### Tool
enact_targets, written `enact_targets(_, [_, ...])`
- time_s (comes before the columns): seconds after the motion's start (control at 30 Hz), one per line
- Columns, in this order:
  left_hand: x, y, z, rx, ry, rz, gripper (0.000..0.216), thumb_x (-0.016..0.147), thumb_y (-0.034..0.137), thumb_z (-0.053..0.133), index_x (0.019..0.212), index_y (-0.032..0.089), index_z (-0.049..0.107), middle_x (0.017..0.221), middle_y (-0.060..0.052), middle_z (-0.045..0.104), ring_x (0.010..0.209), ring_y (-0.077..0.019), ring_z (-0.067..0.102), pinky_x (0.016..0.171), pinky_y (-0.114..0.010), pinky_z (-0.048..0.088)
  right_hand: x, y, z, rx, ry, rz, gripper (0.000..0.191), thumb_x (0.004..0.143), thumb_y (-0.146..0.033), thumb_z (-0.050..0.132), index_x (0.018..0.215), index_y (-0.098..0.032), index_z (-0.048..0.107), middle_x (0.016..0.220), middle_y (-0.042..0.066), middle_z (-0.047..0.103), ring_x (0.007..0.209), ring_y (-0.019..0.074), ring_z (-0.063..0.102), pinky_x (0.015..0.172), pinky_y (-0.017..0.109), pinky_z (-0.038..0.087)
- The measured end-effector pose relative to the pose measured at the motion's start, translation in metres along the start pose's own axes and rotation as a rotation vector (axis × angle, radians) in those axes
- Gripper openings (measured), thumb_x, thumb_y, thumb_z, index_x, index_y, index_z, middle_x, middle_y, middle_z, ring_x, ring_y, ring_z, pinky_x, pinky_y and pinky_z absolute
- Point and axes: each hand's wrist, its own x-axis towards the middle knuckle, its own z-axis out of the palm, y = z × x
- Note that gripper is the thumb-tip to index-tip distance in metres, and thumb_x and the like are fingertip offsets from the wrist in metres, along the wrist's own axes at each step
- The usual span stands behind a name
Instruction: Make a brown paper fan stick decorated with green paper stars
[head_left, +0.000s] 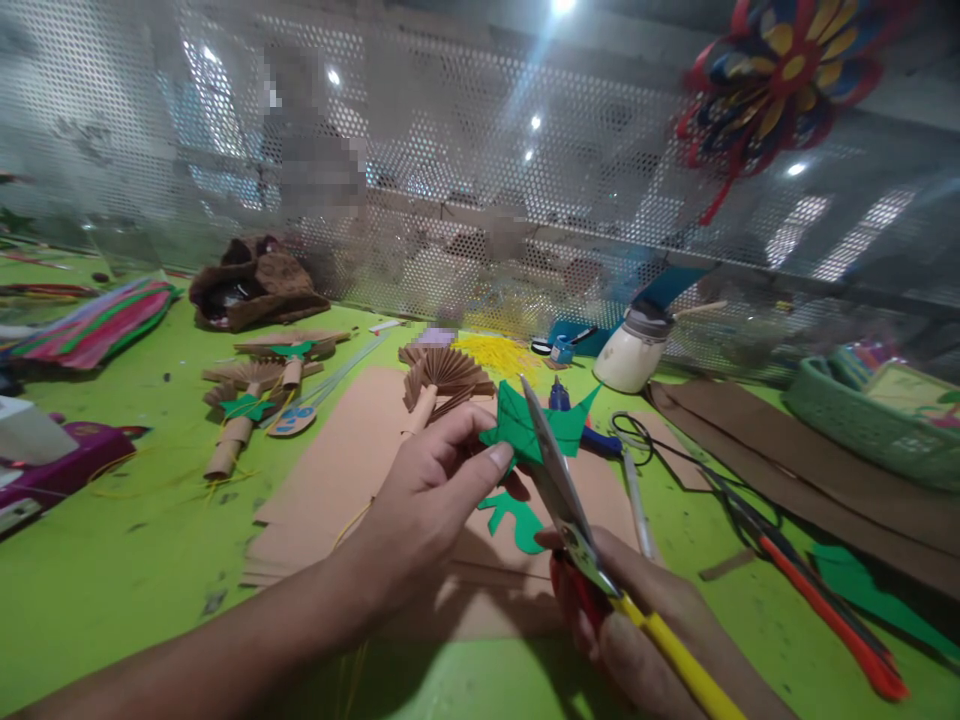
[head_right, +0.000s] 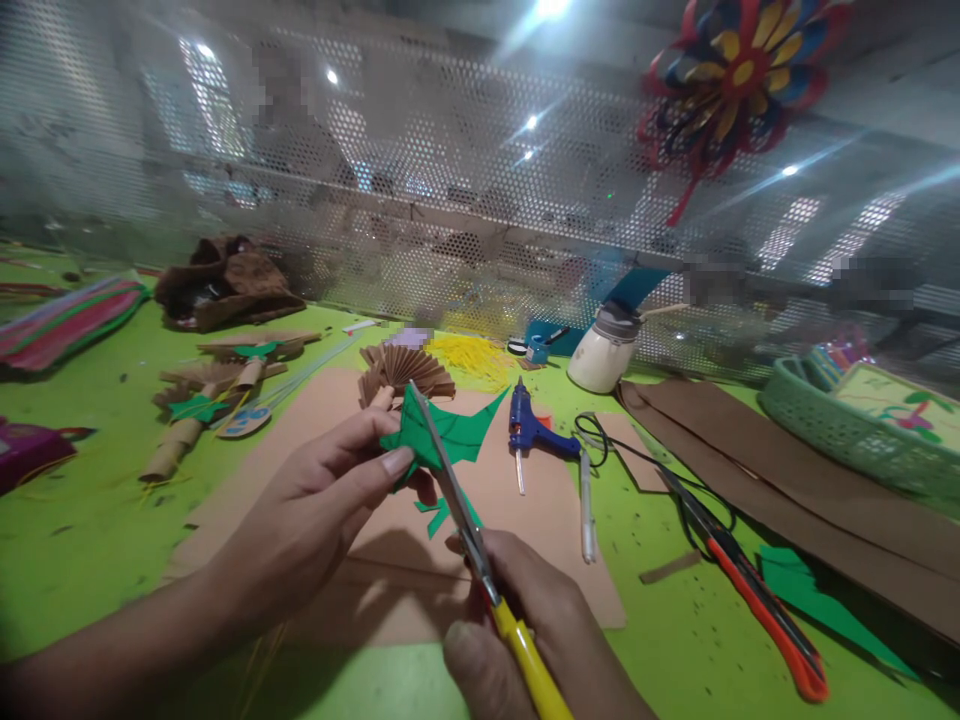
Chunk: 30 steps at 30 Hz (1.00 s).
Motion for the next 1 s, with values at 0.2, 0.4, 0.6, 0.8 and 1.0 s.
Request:
enact_targets(0.2, [0.0000,0.0022,0.0036,-0.046,0.015,0.016,0.005,0.084,0.017,0.055,0.082,0.016,0.059,0.076,0.000,0.058,0.072,-0.0117,0.056,0.067,-0.023,0.047,-0.0002,-0.0003,-0.0008,-0.019,0.004,-0.008,0.061,0.078,-0.071,0.041,0.104,-0.018,0.056,0.064,0.001,0.047,0.052,0.0118,0.040,0.046,0.024,0.029])
enact_targets(0.4, [0.0001,0.0014,0.0009,-0.026,-0.011,0.025,0.006,0.085,0.017,0.054,0.082,0.016,0.059,0.077,0.001,0.058,0.072,-0.0102,0.056,0.067,-0.021,0.046,0.0001,-0.0039,-0.0023,-0.043,-0.008,0.001,0.062,0.079,-0.071,0.040,0.105,-0.018,0.057,0.065,0.001,0.048,0.050,0.0105,0.038,0.044,0.022,0.028])
enact_targets(0.6, [0.0004,-0.0030,-0.0018,-0.005,-0.020,0.013,0.006,0.087,0.019,0.054,0.085,0.017,0.059,0.078,0.002,0.058,0.073,-0.0101,0.057,0.066,-0.021,0.046,0.0002,-0.0029,-0.0040,-0.019,-0.034,0.036,0.066,0.077,-0.074,0.040,0.105,-0.018,0.057,0.064,0.000,0.047,0.051,0.0103,0.037,0.043,0.022,0.026])
enact_targets(0.8, [0.0006,-0.0026,-0.0017,0.029,-0.025,0.018,0.007,0.087,0.021,0.053,0.085,0.017,0.059,0.079,0.002,0.058,0.074,-0.0103,0.057,0.067,-0.022,0.046,0.0007,-0.0017,-0.0028,0.001,-0.023,0.027,0.066,0.076,-0.075,0.040,0.102,-0.017,0.058,0.065,0.001,0.046,0.053,0.0106,0.037,0.044,0.023,0.026])
enact_targets(1.0, [-0.0002,-0.0020,-0.0028,0.065,-0.016,0.009,0.008,0.087,0.022,0.053,0.084,0.018,0.059,0.079,0.002,0.058,0.075,-0.0108,0.056,0.067,-0.023,0.044,0.0013,0.0000,-0.0038,0.010,-0.035,0.025,0.064,0.077,-0.073,0.041,0.102,-0.017,0.059,0.065,0.001,0.046,0.053,0.0107,0.038,0.044,0.022,0.027])
